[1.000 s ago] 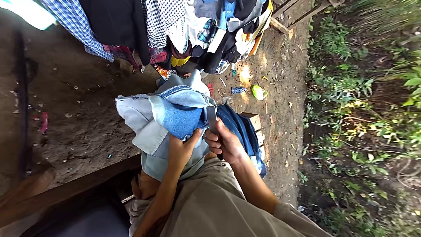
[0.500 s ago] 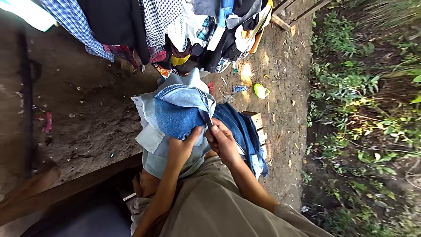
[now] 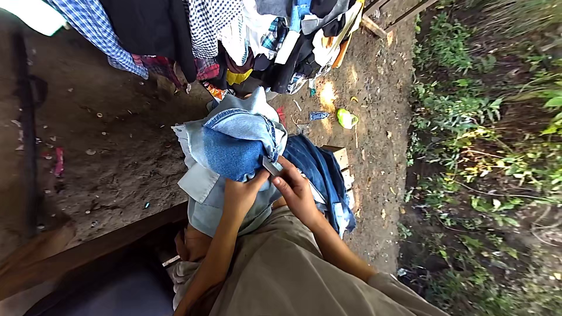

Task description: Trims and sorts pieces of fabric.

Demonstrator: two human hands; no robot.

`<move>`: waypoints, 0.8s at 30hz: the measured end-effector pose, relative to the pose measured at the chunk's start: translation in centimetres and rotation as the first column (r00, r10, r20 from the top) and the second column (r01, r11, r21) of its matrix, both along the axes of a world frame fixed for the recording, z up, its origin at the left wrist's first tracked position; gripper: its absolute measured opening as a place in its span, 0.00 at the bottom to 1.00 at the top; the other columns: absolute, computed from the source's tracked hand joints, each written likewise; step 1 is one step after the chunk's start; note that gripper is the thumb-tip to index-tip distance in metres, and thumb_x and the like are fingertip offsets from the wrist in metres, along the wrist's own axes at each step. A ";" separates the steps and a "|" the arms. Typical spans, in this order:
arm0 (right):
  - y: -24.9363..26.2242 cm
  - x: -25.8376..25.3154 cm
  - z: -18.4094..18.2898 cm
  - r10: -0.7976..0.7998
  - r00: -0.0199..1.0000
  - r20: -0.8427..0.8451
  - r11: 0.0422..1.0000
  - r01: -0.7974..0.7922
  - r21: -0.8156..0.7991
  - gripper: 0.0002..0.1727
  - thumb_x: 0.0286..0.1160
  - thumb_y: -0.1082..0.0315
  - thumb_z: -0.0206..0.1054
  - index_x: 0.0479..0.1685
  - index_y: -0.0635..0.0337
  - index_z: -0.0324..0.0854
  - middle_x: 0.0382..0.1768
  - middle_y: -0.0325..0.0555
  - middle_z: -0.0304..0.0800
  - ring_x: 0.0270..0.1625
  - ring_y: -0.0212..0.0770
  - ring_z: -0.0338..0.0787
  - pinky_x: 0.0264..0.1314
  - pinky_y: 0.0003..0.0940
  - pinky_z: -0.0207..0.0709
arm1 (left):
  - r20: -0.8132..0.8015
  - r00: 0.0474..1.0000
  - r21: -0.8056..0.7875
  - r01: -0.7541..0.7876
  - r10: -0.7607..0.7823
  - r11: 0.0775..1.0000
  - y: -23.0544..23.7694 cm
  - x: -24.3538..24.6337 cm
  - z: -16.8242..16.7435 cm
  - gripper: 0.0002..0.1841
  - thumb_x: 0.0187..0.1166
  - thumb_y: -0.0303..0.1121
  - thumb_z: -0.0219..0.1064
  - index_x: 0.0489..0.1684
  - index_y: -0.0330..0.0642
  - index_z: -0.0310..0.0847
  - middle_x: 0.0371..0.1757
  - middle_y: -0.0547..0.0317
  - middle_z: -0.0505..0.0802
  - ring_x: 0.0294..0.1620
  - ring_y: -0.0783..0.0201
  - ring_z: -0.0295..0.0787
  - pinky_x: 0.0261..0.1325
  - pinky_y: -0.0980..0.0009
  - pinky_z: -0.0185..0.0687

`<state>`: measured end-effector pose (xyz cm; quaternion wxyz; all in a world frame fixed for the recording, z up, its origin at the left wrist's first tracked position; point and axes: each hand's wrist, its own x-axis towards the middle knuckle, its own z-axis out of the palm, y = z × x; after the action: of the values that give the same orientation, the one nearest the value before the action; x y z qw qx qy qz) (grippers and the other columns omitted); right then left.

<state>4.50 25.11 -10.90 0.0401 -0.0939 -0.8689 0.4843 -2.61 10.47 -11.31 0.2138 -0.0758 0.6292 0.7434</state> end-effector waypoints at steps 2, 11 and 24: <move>0.0 0.3 -0.5 -0.026 0.998 -0.060 0.996 0.031 0.081 0.26 0.83 0.57 0.65 0.73 0.65 0.81 0.39 0.47 0.93 0.32 0.28 0.86 0.39 0.28 0.83 | -0.017 1.000 0.027 -0.003 0.004 1.000 0.0 0.1 -0.2 0.23 0.60 0.21 0.81 0.57 0.41 0.83 0.45 0.66 0.94 0.51 0.77 0.90 0.58 0.74 0.88; -0.3 0.0 -1.5 -0.043 0.994 -0.096 0.996 0.050 0.069 0.25 0.82 0.55 0.66 0.70 0.64 0.82 0.36 0.45 0.91 0.31 0.27 0.85 0.37 0.27 0.83 | 0.020 0.999 0.110 -0.036 0.034 0.993 -0.3 -0.1 -0.4 0.21 0.60 0.18 0.79 0.54 0.41 0.84 0.44 0.65 0.94 0.49 0.74 0.92 0.57 0.72 0.90; 1.7 -1.8 2.4 0.117 0.963 0.242 0.697 0.095 -0.711 0.11 0.88 0.54 0.57 0.54 0.46 0.80 0.25 0.26 0.80 0.18 0.17 0.66 0.17 0.13 0.57 | 0.017 1.000 0.102 -0.012 0.010 0.995 -0.6 -0.2 -0.3 0.23 0.59 0.21 0.81 0.56 0.42 0.84 0.45 0.66 0.94 0.50 0.74 0.91 0.58 0.72 0.89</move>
<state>2.73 26.76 -8.54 -0.1209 -0.1616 -0.6090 0.7670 -2.78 9.90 -11.63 0.2185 -0.0744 0.5883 0.7750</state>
